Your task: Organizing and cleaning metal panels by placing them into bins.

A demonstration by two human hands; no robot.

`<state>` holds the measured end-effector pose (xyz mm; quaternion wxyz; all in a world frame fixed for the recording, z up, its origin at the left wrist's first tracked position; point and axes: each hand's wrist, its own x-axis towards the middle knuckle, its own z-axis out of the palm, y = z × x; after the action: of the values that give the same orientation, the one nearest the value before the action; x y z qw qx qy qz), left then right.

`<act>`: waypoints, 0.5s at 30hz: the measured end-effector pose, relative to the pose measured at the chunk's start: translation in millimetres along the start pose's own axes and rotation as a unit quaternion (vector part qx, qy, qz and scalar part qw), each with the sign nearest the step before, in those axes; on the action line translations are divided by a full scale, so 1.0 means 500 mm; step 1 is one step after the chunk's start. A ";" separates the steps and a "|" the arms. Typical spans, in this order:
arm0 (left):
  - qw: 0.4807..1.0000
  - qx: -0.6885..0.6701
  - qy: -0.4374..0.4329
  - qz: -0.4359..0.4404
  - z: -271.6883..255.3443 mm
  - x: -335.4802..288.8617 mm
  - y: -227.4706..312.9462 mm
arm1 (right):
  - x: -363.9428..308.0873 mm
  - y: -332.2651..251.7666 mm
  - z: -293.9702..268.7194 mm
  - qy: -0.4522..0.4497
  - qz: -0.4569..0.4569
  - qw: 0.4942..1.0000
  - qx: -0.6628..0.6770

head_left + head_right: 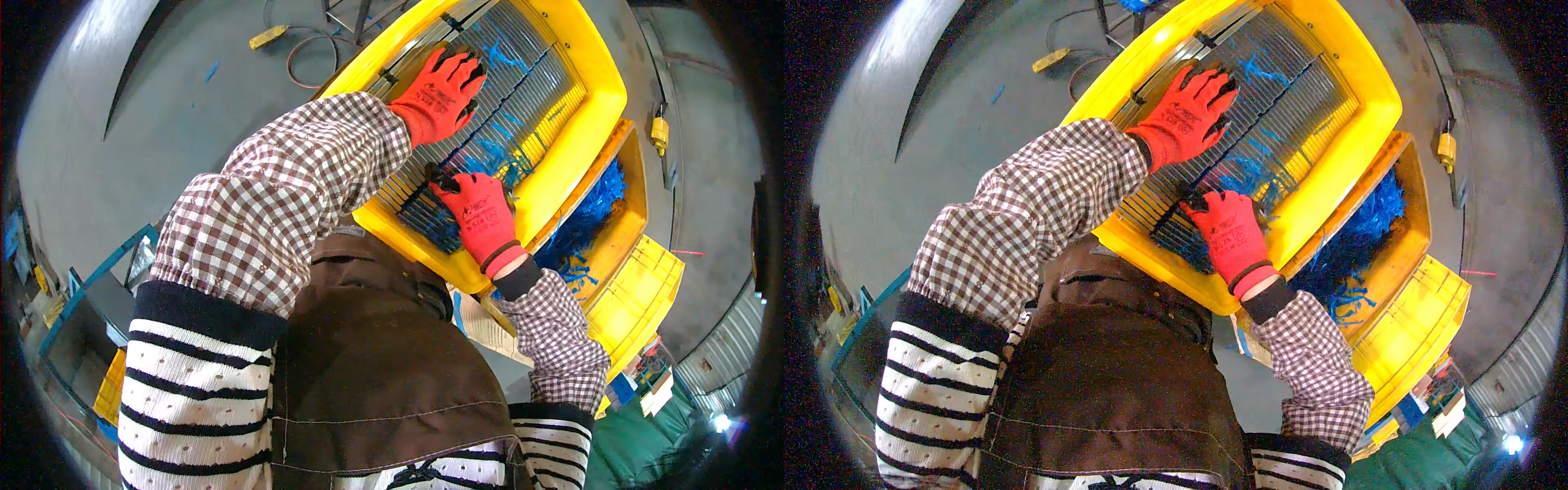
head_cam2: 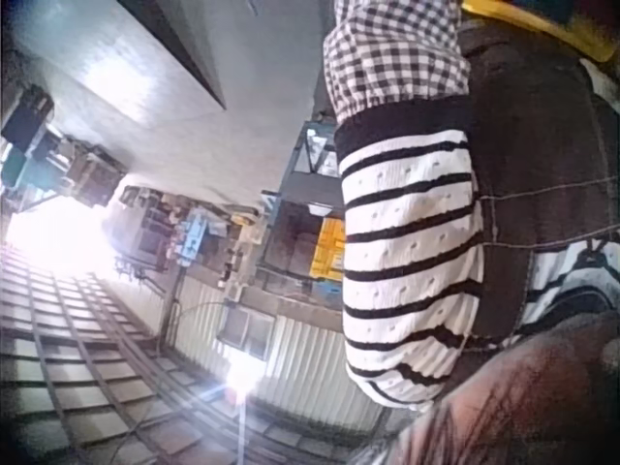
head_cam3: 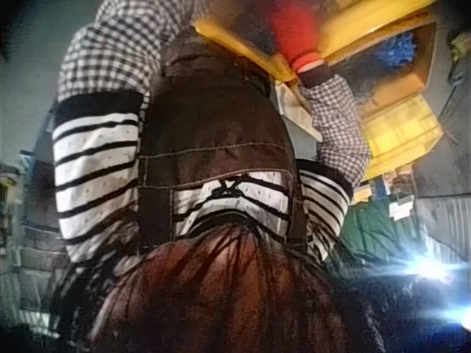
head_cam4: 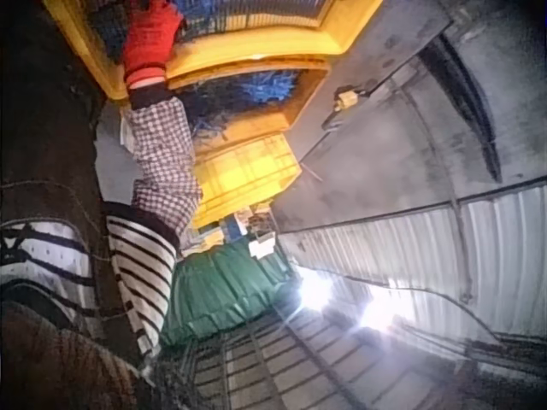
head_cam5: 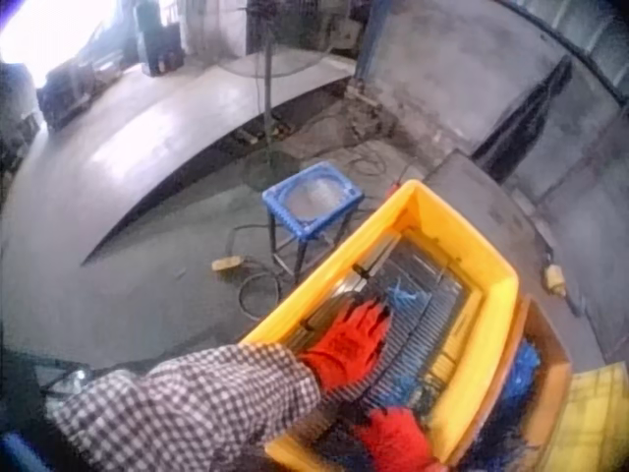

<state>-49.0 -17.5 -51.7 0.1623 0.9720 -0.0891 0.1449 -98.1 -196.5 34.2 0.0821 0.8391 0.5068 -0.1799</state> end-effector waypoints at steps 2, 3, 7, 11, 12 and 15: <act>1.000 0.002 -0.004 -0.002 -0.009 -0.002 -0.003 | -0.021 0.001 0.003 -0.027 0.030 0.999 0.004; 1.000 0.003 -0.006 -0.002 -0.012 -0.003 -0.003 | -0.042 0.004 0.000 -0.046 0.006 0.998 -0.034; 1.000 0.003 -0.015 -0.008 -0.009 -0.011 -0.012 | -0.036 0.003 -0.051 -0.071 -0.021 0.993 -0.089; 1.000 -0.001 -0.006 0.000 -0.003 -0.002 -0.005 | 0.008 -0.009 -0.016 0.055 -0.027 0.998 -0.016; 1.000 -0.005 -0.003 0.002 0.000 -0.001 -0.005 | 0.013 -0.010 0.001 0.058 -0.031 0.997 -0.038; 1.000 -0.003 -0.004 0.001 -0.012 -0.004 -0.003 | -0.024 -0.002 0.011 0.019 0.030 0.999 -0.009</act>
<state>-52.0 -13.6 -47.2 0.1649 0.9719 -0.0912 0.1411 -105.3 -207.9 33.8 0.0856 0.8564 0.4844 -0.1570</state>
